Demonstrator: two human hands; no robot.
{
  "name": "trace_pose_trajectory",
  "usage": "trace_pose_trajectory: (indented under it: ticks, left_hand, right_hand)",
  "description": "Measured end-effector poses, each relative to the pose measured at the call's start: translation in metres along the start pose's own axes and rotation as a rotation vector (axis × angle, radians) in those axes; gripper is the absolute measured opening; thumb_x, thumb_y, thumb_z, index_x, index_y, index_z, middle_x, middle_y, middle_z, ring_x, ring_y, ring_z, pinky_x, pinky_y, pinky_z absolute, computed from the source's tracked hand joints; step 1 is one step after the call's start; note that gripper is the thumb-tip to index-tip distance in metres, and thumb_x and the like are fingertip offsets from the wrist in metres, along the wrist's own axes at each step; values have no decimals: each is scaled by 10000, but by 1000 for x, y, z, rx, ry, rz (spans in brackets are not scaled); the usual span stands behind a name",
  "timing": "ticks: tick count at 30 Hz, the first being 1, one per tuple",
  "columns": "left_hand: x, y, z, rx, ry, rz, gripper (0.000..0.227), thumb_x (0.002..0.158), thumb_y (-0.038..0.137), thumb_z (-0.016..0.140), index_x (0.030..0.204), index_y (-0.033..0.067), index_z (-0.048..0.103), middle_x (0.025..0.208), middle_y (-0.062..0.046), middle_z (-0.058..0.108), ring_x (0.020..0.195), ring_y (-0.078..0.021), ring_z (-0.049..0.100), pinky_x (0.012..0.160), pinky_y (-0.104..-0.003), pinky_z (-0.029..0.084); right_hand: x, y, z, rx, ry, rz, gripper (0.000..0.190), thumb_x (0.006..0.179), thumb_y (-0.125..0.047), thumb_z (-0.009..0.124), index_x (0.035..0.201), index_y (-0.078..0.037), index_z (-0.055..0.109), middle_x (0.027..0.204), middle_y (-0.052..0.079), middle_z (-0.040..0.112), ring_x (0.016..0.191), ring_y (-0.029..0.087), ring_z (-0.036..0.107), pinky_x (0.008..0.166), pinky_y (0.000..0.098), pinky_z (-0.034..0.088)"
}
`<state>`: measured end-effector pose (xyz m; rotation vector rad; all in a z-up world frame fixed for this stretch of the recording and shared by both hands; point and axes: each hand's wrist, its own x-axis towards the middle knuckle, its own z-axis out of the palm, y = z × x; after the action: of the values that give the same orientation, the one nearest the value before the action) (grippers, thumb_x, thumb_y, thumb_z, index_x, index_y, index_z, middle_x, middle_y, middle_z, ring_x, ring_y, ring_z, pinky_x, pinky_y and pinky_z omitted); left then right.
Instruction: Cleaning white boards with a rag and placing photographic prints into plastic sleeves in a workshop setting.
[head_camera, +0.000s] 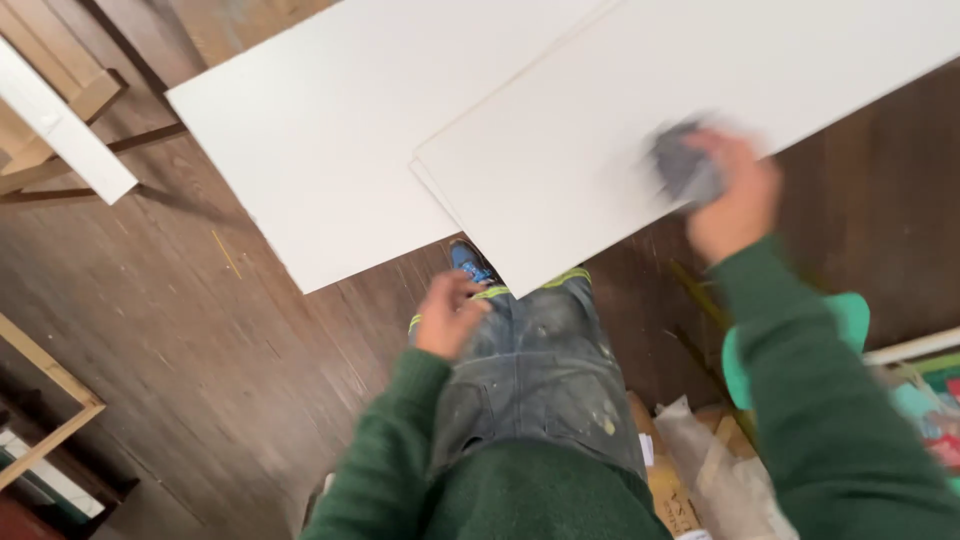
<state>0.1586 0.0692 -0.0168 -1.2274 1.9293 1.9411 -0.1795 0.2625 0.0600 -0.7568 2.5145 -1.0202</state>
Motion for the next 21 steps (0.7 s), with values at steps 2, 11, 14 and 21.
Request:
trace_pose_trajectory:
  ticks: [2,11,14,21]
  left_hand:
    - [-6,-12,32,-186,-115,-88,563,851,74,740,1335,39,455,1138,-66,711,887,-160,684,765,-315,578]
    - [5,-28,66,-534,-256,-268,384,993,21,556,1372,-20,513,1144,-148,766,826,-177,722,708,-277,533]
    - [12,-31,60,-542,-343,-239,420,966,1,539,1384,-4,503,1141,-147,757,842,-186,729,719,-282,538]
    - [15,-102,99,6,135,526,991,763,113,854,1533,-93,265,1303,-376,547,1095,-495,579,970,-487,520]
  right_hand:
    - [51,63,-19,-64,112,-130,520,849,203,559,1303,-29,661,1303,178,668,1286,356,656,1131,409,515]
    - [92,106,109,-91,399,-196,533,907,166,568,1399,-34,608,1443,149,608,1384,366,524,1199,469,389]
    - [38,8,169,-171,289,-101,521,843,132,602,1308,-98,649,1375,115,643,1332,347,531,1159,466,404]
    - [-93,-120,198,275,-604,-319,469,794,-13,746,1247,-130,714,1325,133,625,1267,317,582,1117,410,482]
